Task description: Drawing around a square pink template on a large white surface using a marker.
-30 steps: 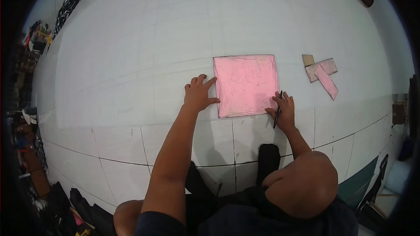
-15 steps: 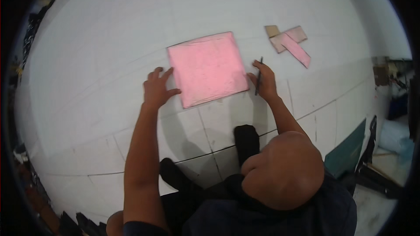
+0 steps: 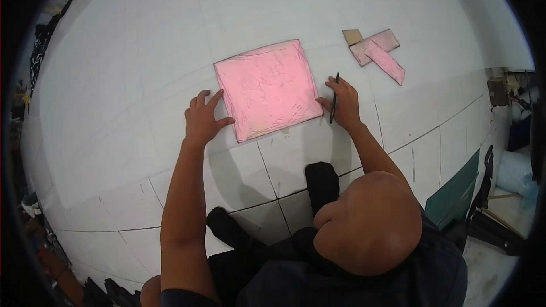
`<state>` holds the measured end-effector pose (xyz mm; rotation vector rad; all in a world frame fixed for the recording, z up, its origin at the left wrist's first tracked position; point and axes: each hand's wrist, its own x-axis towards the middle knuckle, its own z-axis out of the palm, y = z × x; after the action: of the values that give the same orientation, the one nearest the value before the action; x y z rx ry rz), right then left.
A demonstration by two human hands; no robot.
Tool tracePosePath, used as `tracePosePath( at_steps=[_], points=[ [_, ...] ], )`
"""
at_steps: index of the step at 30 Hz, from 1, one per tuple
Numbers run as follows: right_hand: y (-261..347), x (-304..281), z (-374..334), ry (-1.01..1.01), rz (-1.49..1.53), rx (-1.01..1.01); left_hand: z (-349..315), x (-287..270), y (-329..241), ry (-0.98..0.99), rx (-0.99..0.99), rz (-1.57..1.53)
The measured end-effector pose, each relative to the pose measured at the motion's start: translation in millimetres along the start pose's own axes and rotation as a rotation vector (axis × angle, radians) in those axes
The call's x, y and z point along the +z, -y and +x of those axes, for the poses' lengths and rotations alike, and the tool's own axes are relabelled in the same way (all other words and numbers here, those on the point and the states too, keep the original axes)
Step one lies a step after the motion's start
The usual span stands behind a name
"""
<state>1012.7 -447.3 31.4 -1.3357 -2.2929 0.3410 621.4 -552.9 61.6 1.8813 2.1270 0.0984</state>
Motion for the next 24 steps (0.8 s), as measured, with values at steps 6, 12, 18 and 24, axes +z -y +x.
tracePosePath(
  at_steps=[6,12,18,24],
  points=[
    [-10,6,-9,-0.047,0.249,-0.037,-1,10,1,-0.012,0.009,-0.049],
    [-1,6,-10,-0.012,0.070,0.060,0,-5,-6,0.053,-0.033,-0.020],
    [1,7,-3,0.013,0.094,0.060,8,-7,-14,-0.004,-0.034,0.093],
    [0,25,-11,-0.049,0.060,-0.024,48,36,-42,0.113,-0.087,-0.108]
  ],
)
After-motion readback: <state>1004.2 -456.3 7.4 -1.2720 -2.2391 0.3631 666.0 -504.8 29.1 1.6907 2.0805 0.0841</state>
